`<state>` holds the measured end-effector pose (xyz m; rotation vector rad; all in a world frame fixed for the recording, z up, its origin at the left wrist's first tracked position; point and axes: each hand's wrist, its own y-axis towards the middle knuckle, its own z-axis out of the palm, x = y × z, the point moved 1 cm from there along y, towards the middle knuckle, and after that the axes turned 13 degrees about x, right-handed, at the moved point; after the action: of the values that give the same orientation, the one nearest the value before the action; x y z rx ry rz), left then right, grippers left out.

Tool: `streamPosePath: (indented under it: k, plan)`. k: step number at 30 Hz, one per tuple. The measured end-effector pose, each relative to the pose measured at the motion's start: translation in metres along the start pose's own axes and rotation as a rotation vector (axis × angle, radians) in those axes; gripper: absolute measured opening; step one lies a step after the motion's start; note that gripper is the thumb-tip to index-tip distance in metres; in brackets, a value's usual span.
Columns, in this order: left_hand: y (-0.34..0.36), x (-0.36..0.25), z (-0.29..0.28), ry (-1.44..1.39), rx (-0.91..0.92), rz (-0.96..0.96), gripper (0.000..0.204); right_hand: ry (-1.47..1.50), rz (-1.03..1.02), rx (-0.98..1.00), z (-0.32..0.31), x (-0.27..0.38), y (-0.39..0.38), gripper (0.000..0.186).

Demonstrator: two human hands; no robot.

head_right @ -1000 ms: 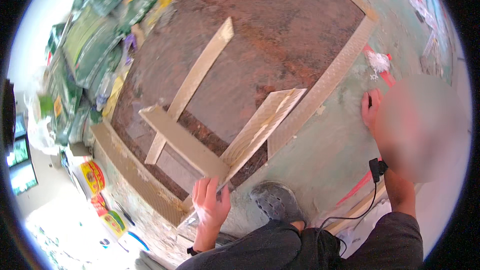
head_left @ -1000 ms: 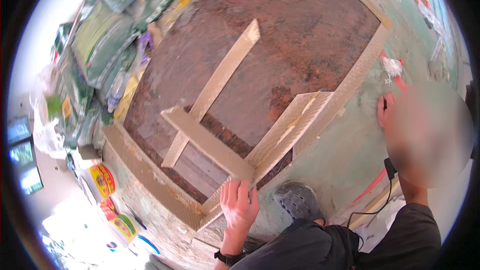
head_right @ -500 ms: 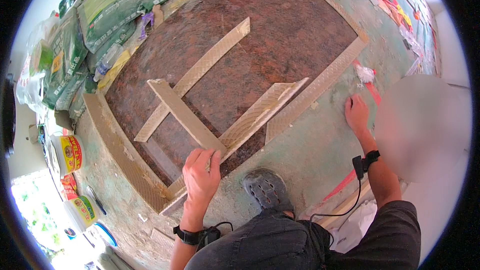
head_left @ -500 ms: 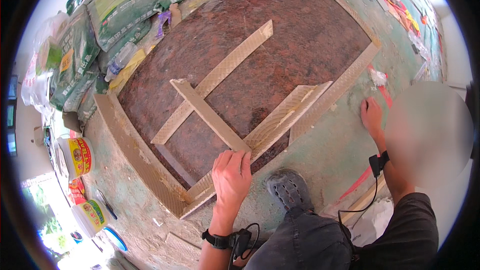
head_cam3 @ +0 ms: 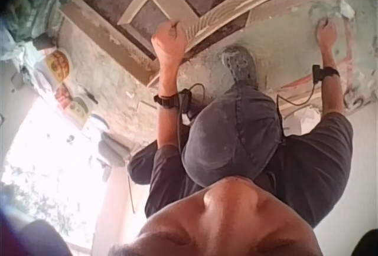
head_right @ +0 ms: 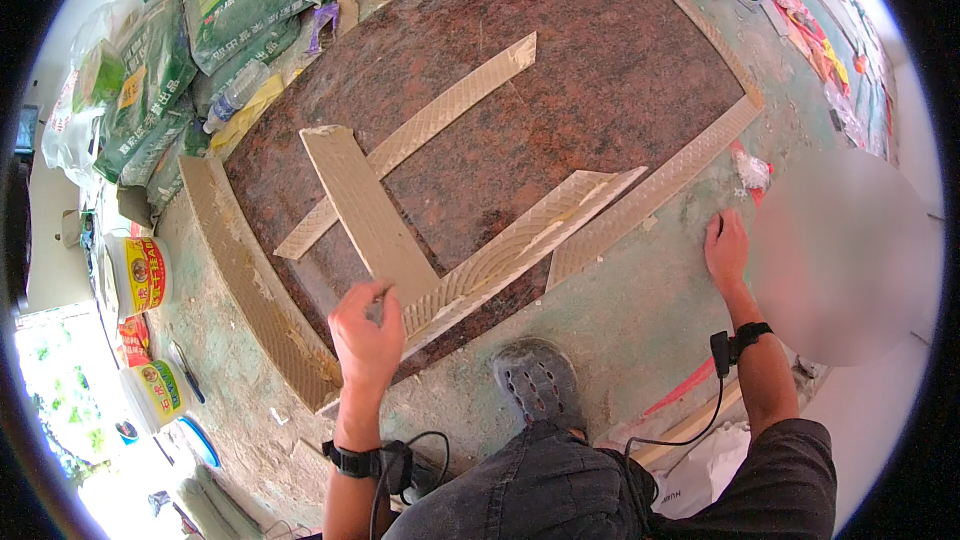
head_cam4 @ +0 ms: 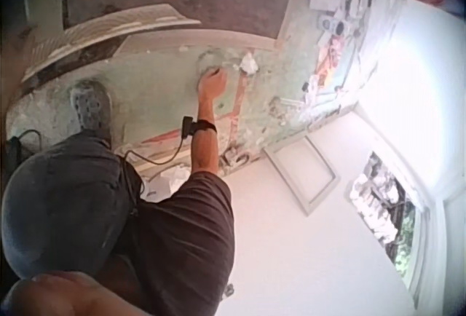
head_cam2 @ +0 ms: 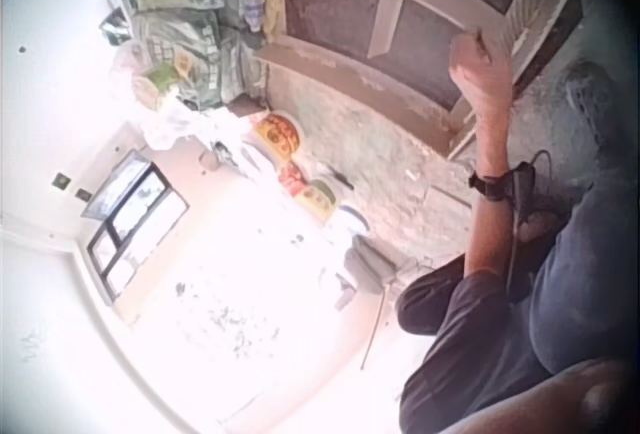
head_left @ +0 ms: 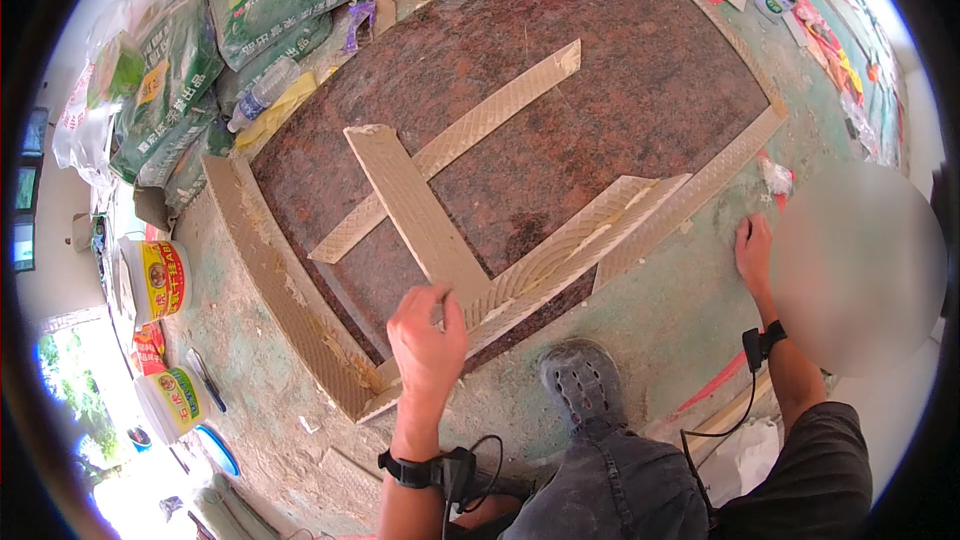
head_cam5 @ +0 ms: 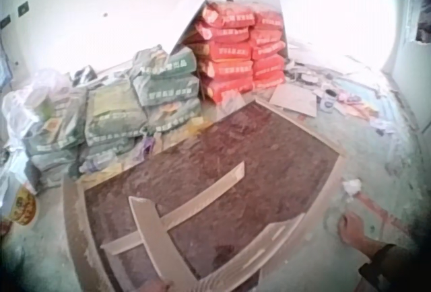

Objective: Arranging and aligning tiles and spacers on a floor during a renovation project.

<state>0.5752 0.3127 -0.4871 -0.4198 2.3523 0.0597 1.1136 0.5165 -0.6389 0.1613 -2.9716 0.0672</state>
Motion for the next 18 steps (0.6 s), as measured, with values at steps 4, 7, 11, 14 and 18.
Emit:
streamPosePath:
  k: [4,7,11,14,18]
  plan:
    - [0.014,0.025,-0.009,-0.074,-0.006,-0.095,0.013,0.009,0.000,0.000,0.003,-0.001,-0.001,0.017]
    - [0.022,0.052,-0.006,-0.225,0.008,-0.200,0.014,0.010,0.021,-0.008,0.002,0.001,-0.002,0.018]
    - [0.027,0.087,0.000,-0.307,0.047,-0.297,0.014,-0.008,0.021,-0.003,0.000,0.000,-0.003,0.018]
    - [0.026,0.109,0.006,-0.358,0.071,-0.327,0.016,-0.011,0.025,0.010,0.001,0.002,-0.001,0.018]
    - [0.029,0.119,0.011,-0.242,0.128,-0.363,0.017,-0.016,0.022,0.005,0.002,0.002,-0.001,0.018]
